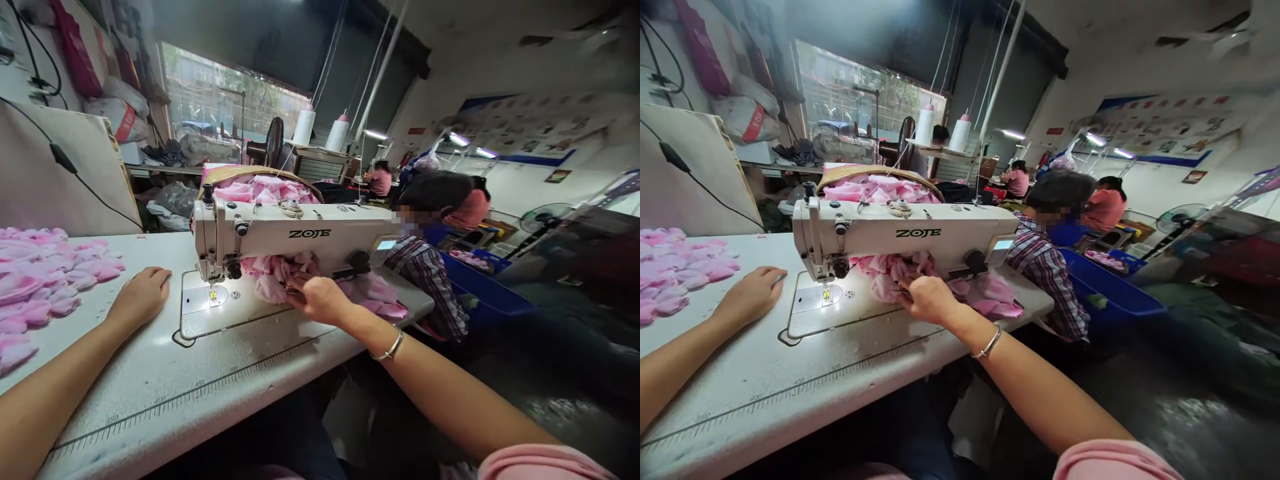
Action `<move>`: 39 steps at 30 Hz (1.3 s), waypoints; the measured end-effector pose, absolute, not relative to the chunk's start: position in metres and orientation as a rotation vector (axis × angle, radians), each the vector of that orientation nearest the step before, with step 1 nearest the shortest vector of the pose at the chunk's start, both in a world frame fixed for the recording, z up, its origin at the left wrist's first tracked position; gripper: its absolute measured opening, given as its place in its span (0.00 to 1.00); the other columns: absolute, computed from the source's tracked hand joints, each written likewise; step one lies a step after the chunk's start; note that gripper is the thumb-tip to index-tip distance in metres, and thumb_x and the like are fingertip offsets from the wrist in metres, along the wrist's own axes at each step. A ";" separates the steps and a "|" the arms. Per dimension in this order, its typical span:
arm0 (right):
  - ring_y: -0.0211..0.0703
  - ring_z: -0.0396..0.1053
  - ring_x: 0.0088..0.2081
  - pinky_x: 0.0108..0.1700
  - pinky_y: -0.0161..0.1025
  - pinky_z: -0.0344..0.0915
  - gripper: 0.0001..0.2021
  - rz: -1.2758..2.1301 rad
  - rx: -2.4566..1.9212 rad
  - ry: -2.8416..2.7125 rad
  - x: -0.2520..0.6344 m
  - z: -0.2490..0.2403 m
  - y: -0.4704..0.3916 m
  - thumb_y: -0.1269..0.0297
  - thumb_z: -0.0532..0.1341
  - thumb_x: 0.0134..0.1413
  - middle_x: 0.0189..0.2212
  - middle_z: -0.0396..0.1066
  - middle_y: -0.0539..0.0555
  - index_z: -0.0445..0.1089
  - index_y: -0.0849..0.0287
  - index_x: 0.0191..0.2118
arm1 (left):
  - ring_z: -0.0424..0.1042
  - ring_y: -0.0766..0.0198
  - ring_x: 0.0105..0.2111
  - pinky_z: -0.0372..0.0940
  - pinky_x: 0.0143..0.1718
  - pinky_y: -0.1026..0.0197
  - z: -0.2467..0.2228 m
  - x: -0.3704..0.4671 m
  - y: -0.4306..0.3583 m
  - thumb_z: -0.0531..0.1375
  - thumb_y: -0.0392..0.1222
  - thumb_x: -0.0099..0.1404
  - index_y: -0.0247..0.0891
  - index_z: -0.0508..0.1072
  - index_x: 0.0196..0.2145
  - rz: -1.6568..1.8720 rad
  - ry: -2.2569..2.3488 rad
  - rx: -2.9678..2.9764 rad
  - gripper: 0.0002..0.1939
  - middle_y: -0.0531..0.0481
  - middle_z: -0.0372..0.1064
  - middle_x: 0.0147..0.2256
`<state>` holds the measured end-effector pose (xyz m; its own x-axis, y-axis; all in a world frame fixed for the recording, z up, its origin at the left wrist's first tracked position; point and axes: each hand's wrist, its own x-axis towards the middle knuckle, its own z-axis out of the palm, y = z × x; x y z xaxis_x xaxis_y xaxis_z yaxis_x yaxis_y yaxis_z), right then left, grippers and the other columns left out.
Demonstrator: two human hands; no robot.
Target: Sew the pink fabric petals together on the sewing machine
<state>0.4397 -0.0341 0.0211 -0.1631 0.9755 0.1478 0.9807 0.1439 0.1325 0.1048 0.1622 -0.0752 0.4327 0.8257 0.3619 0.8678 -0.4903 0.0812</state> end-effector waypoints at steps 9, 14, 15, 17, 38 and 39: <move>0.47 0.70 0.40 0.40 0.40 0.61 0.10 -0.141 -2.092 -2.180 0.421 -0.019 -0.016 0.65 0.53 0.59 0.42 0.72 0.59 0.70 0.60 0.41 | 0.67 0.50 0.48 0.61 0.50 0.48 -0.072 0.103 0.130 0.43 0.44 0.65 0.35 0.69 0.52 -0.525 -1.488 -2.606 0.24 0.40 0.65 0.52; 0.42 0.70 0.35 0.36 0.35 0.60 0.09 -0.121 -1.930 -2.080 0.425 0.003 -0.028 0.64 0.53 0.60 0.33 0.74 0.53 0.70 0.59 0.37 | 0.67 0.55 0.51 0.61 0.52 0.51 -0.080 0.099 0.107 0.45 0.43 0.66 0.39 0.71 0.50 -0.615 -1.389 -2.670 0.22 0.43 0.67 0.52; 0.41 0.70 0.34 0.35 0.35 0.60 0.09 -0.117 -1.897 -2.065 0.423 0.007 -0.032 0.65 0.53 0.59 0.32 0.74 0.53 0.70 0.59 0.36 | 0.68 0.55 0.50 0.62 0.52 0.51 -0.082 0.100 0.105 0.46 0.43 0.65 0.39 0.71 0.50 -0.637 -1.377 -2.678 0.21 0.44 0.68 0.52; 0.40 0.69 0.34 0.34 0.34 0.60 0.07 -0.066 -1.797 -2.021 0.416 0.012 -0.038 0.66 0.55 0.58 0.31 0.73 0.52 0.70 0.59 0.34 | 0.67 0.55 0.51 0.62 0.52 0.50 -0.083 0.103 0.098 0.46 0.41 0.64 0.40 0.71 0.50 -0.708 -1.374 -2.732 0.21 0.43 0.68 0.52; 0.39 0.69 0.35 0.38 0.34 0.62 0.06 0.238 -1.499 -2.091 0.331 -0.019 -0.023 0.68 0.58 0.54 0.34 0.73 0.51 0.71 0.57 0.38 | 0.70 0.58 0.35 0.64 0.37 0.61 -0.063 0.122 0.040 0.52 0.56 0.63 0.45 0.70 0.43 -1.222 -1.660 -3.431 0.17 0.51 0.72 0.36; 0.40 0.70 0.36 0.38 0.34 0.62 0.06 0.185 -1.516 -2.092 0.331 -0.018 -0.024 0.68 0.58 0.55 0.35 0.73 0.52 0.70 0.57 0.38 | 0.70 0.58 0.35 0.64 0.37 0.61 -0.062 0.122 0.042 0.52 0.57 0.63 0.45 0.71 0.41 -1.244 -1.697 -3.395 0.18 0.52 0.72 0.35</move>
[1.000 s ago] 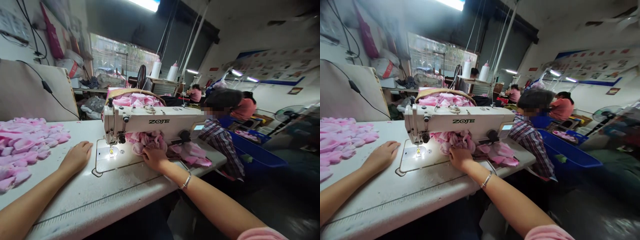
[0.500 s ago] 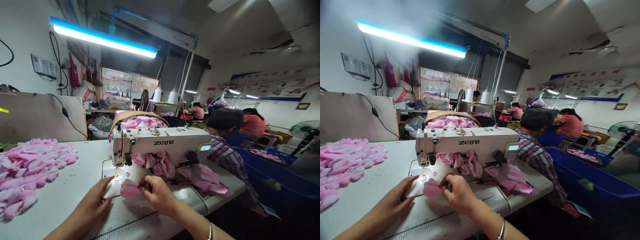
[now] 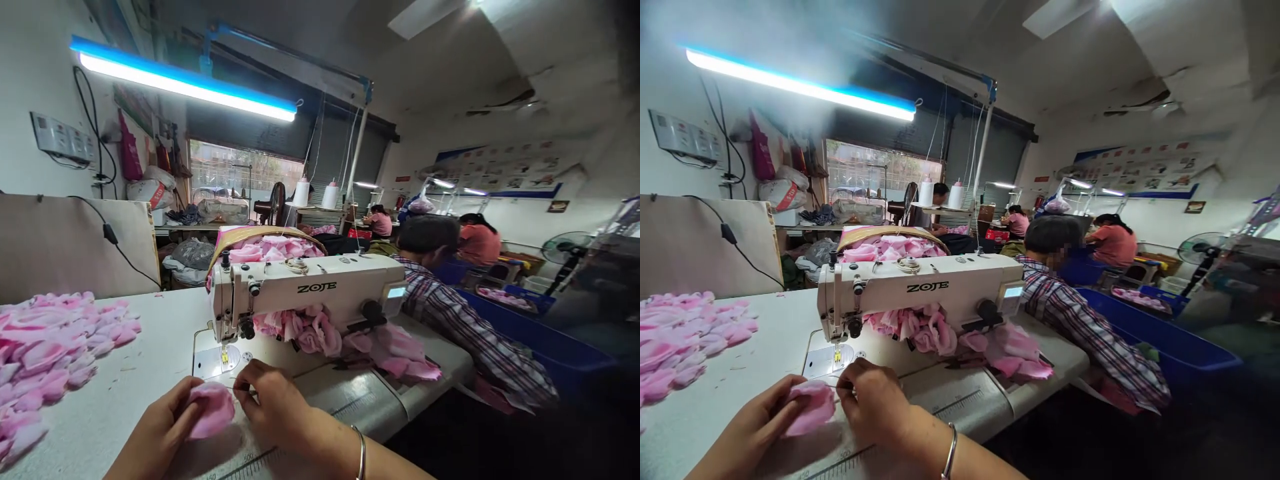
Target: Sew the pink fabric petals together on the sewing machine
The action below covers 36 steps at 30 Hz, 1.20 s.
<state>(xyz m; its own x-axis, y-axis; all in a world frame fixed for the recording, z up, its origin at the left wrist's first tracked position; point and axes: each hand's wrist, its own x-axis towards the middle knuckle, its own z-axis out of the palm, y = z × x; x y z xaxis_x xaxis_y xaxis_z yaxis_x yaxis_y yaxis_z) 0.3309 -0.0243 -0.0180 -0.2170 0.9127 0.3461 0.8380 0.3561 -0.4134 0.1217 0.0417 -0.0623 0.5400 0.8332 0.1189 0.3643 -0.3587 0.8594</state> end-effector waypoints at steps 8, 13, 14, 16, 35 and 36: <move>0.44 0.69 0.41 0.41 0.36 0.64 0.15 0.181 -1.355 -2.215 0.302 -0.014 -0.034 0.56 0.61 0.54 0.42 0.70 0.53 0.66 0.54 0.46 | 0.66 0.61 0.29 0.60 0.33 0.61 -0.049 0.124 0.042 0.54 0.56 0.61 0.37 0.72 0.29 0.837 1.005 1.814 0.19 0.50 0.70 0.27; 0.41 0.68 0.37 0.39 0.35 0.61 0.06 0.350 -1.409 -2.017 0.297 -0.024 -0.018 0.67 0.58 0.55 0.37 0.71 0.51 0.66 0.56 0.39 | 0.67 0.63 0.31 0.60 0.33 0.63 -0.042 0.122 0.039 0.55 0.57 0.61 0.36 0.73 0.37 0.794 0.981 1.710 0.21 0.49 0.71 0.32; 0.40 0.68 0.36 0.37 0.35 0.61 0.04 0.372 -1.421 -1.988 0.298 -0.025 -0.015 0.67 0.57 0.55 0.36 0.71 0.51 0.66 0.56 0.38 | 0.67 0.63 0.32 0.60 0.33 0.64 -0.040 0.122 0.038 0.56 0.57 0.61 0.36 0.72 0.38 0.781 0.965 1.692 0.20 0.49 0.71 0.33; 0.39 0.67 0.33 0.33 0.34 0.59 0.03 0.409 -1.439 -1.944 0.303 -0.027 -0.012 0.67 0.56 0.56 0.33 0.72 0.50 0.66 0.56 0.36 | 0.67 0.64 0.31 0.60 0.31 0.65 -0.037 0.121 0.036 0.59 0.55 0.59 0.36 0.71 0.42 0.759 0.930 1.664 0.20 0.50 0.70 0.33; 0.37 0.59 0.23 0.26 0.34 0.53 0.08 0.643 -1.490 -1.639 0.318 -0.024 -0.002 0.61 0.55 0.56 0.19 0.61 0.45 0.65 0.58 0.29 | 0.61 0.68 0.23 0.55 0.26 0.66 -0.040 0.121 0.041 0.59 0.54 0.57 0.36 0.69 0.32 0.842 0.948 1.555 0.17 0.55 0.61 0.23; 0.37 0.59 0.22 0.25 0.34 0.52 0.09 0.628 -1.503 -1.629 0.317 -0.022 -0.003 0.59 0.55 0.56 0.18 0.60 0.45 0.65 0.58 0.30 | 0.59 0.69 0.22 0.53 0.24 0.66 -0.040 0.121 0.042 0.59 0.55 0.58 0.36 0.68 0.30 0.845 0.974 1.559 0.17 0.56 0.59 0.21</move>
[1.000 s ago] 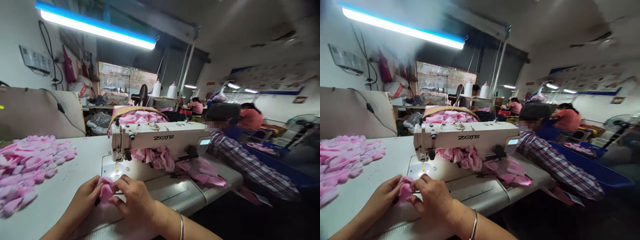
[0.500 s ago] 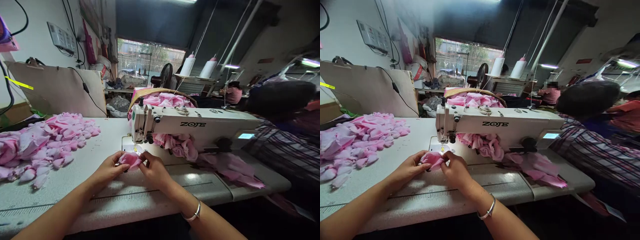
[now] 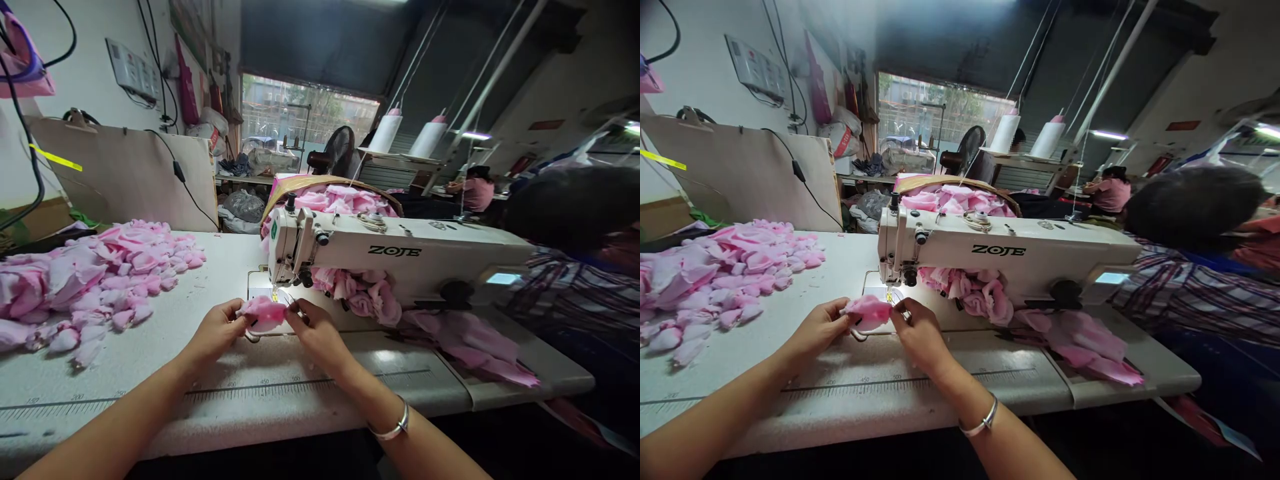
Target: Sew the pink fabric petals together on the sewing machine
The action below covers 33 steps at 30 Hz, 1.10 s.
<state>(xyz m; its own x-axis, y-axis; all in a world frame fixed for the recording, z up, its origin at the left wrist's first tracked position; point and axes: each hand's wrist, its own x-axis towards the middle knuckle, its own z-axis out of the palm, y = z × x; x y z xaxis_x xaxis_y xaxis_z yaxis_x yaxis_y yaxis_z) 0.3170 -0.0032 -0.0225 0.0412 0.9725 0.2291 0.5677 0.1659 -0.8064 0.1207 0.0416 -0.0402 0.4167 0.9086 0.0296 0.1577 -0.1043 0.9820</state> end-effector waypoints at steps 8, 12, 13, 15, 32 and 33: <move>0.35 0.63 0.27 0.33 0.36 0.60 0.13 0.411 -1.380 -1.867 0.295 -0.010 -0.018 0.57 0.60 0.55 0.41 0.70 0.52 0.66 0.55 0.44 | 0.57 0.69 0.24 0.50 0.25 0.66 -0.040 0.123 0.038 0.59 0.49 0.55 0.36 0.66 0.24 0.813 1.028 1.642 0.13 0.57 0.58 0.22; 0.37 0.65 0.29 0.33 0.36 0.60 0.16 0.419 -1.423 -1.944 0.287 -0.005 -0.016 0.54 0.61 0.54 0.40 0.71 0.51 0.66 0.54 0.46 | 0.60 0.68 0.24 0.53 0.24 0.67 -0.039 0.122 0.035 0.59 0.43 0.52 0.36 0.67 0.26 0.765 1.028 1.655 0.08 0.57 0.62 0.23; 0.37 0.65 0.29 0.33 0.36 0.59 0.16 0.426 -1.440 -1.959 0.286 -0.004 -0.015 0.52 0.61 0.54 0.39 0.71 0.50 0.66 0.54 0.45 | 0.60 0.68 0.24 0.53 0.24 0.67 -0.039 0.122 0.034 0.59 0.42 0.51 0.36 0.67 0.26 0.755 1.035 1.656 0.07 0.58 0.62 0.23; 0.37 0.66 0.30 0.33 0.36 0.59 0.15 0.442 -1.459 -1.984 0.285 -0.001 -0.015 0.50 0.60 0.55 0.37 0.72 0.50 0.68 0.54 0.42 | 0.60 0.69 0.23 0.52 0.22 0.67 -0.040 0.122 0.033 0.60 0.41 0.50 0.36 0.66 0.26 0.745 1.046 1.664 0.07 0.58 0.62 0.22; 0.40 0.68 0.34 0.33 0.35 0.56 0.05 0.234 -1.588 -2.086 0.278 0.002 -0.010 0.65 0.58 0.53 0.34 0.73 0.50 0.70 0.55 0.35 | 0.66 0.64 0.30 0.58 0.29 0.65 -0.044 0.123 0.029 0.57 0.39 0.52 0.38 0.71 0.36 0.726 1.052 1.788 0.12 0.53 0.69 0.30; 0.40 0.68 0.34 0.33 0.35 0.57 0.04 0.260 -1.585 -2.070 0.281 0.001 -0.008 0.66 0.58 0.54 0.33 0.73 0.50 0.70 0.55 0.35 | 0.65 0.64 0.30 0.58 0.29 0.65 -0.043 0.123 0.029 0.58 0.39 0.52 0.38 0.71 0.37 0.719 1.039 1.782 0.12 0.54 0.69 0.30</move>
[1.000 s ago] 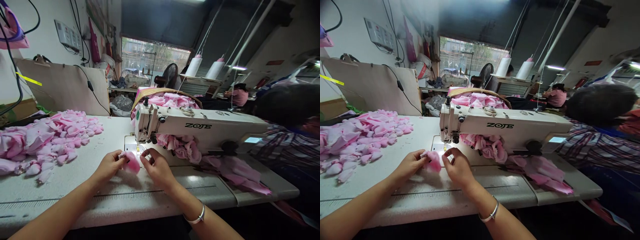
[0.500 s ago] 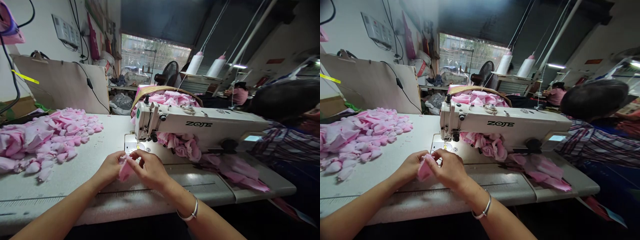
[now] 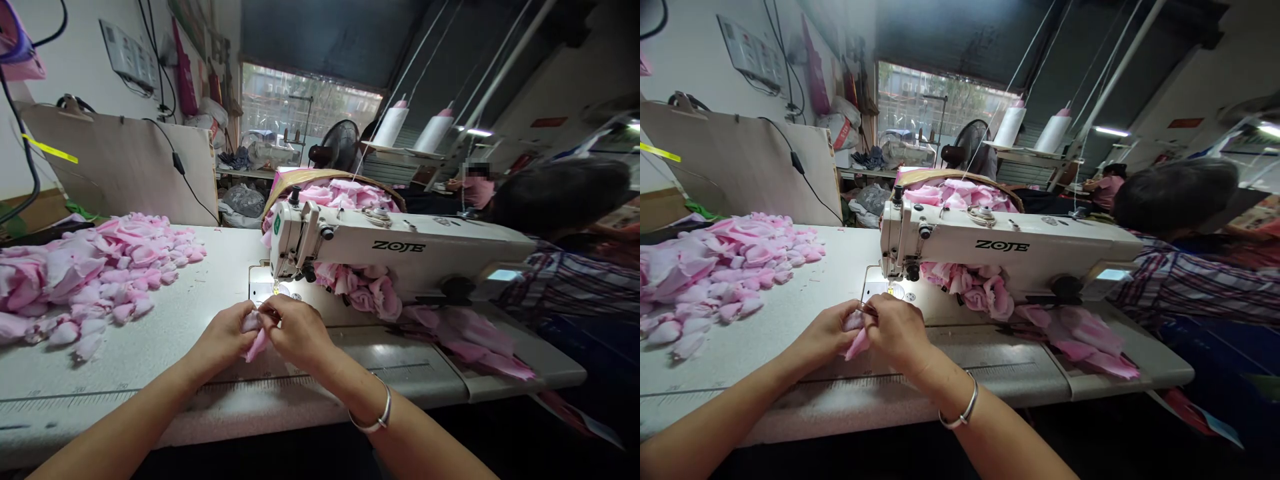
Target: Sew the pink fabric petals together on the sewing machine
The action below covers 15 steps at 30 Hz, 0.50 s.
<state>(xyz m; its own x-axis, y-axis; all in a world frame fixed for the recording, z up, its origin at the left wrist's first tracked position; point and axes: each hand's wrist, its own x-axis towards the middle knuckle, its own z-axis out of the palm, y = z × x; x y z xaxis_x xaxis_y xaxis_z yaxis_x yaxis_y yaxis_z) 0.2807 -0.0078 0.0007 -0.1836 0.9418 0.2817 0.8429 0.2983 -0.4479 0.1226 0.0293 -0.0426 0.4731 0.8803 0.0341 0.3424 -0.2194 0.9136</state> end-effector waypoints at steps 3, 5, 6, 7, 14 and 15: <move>0.39 0.68 0.33 0.34 0.35 0.58 0.05 0.406 -1.524 -1.998 0.290 -0.003 -0.002 0.65 0.58 0.56 0.33 0.74 0.50 0.71 0.54 0.36 | 0.65 0.64 0.30 0.58 0.30 0.65 -0.036 0.120 0.031 0.59 0.40 0.52 0.38 0.70 0.36 0.693 1.011 1.752 0.12 0.54 0.68 0.30; 0.39 0.68 0.33 0.35 0.35 0.59 0.05 0.522 -1.466 -1.931 0.295 -0.006 0.000 0.65 0.58 0.57 0.31 0.74 0.50 0.71 0.54 0.36 | 0.66 0.64 0.31 0.59 0.31 0.65 -0.031 0.118 0.031 0.60 0.42 0.53 0.37 0.71 0.37 0.672 0.997 1.731 0.13 0.54 0.69 0.31; 0.39 0.68 0.32 0.35 0.34 0.60 0.05 0.580 -1.429 -1.891 0.297 -0.008 0.001 0.65 0.58 0.57 0.31 0.73 0.49 0.71 0.55 0.36 | 0.66 0.64 0.31 0.59 0.32 0.65 -0.029 0.118 0.032 0.60 0.43 0.53 0.37 0.71 0.37 0.662 0.989 1.722 0.13 0.53 0.70 0.31; 0.38 0.68 0.32 0.35 0.34 0.60 0.04 0.638 -1.390 -1.846 0.298 -0.010 0.001 0.65 0.58 0.57 0.30 0.73 0.49 0.71 0.55 0.36 | 0.67 0.63 0.31 0.59 0.32 0.64 -0.027 0.118 0.032 0.60 0.44 0.54 0.37 0.72 0.37 0.654 0.980 1.715 0.13 0.53 0.70 0.31; 0.39 0.69 0.34 0.38 0.35 0.62 0.06 0.825 -1.225 -1.726 0.295 -0.021 -0.001 0.62 0.60 0.55 0.32 0.72 0.50 0.70 0.57 0.37 | 0.67 0.61 0.36 0.61 0.36 0.62 -0.030 0.119 0.031 0.58 0.46 0.56 0.37 0.73 0.35 0.698 1.033 1.708 0.12 0.49 0.68 0.35; 0.39 0.69 0.35 0.38 0.35 0.62 0.06 0.831 -1.218 -1.749 0.295 -0.022 -0.001 0.63 0.60 0.55 0.33 0.72 0.50 0.70 0.57 0.38 | 0.67 0.60 0.37 0.61 0.36 0.62 -0.031 0.119 0.031 0.58 0.45 0.56 0.37 0.73 0.33 0.709 1.037 1.720 0.11 0.49 0.68 0.35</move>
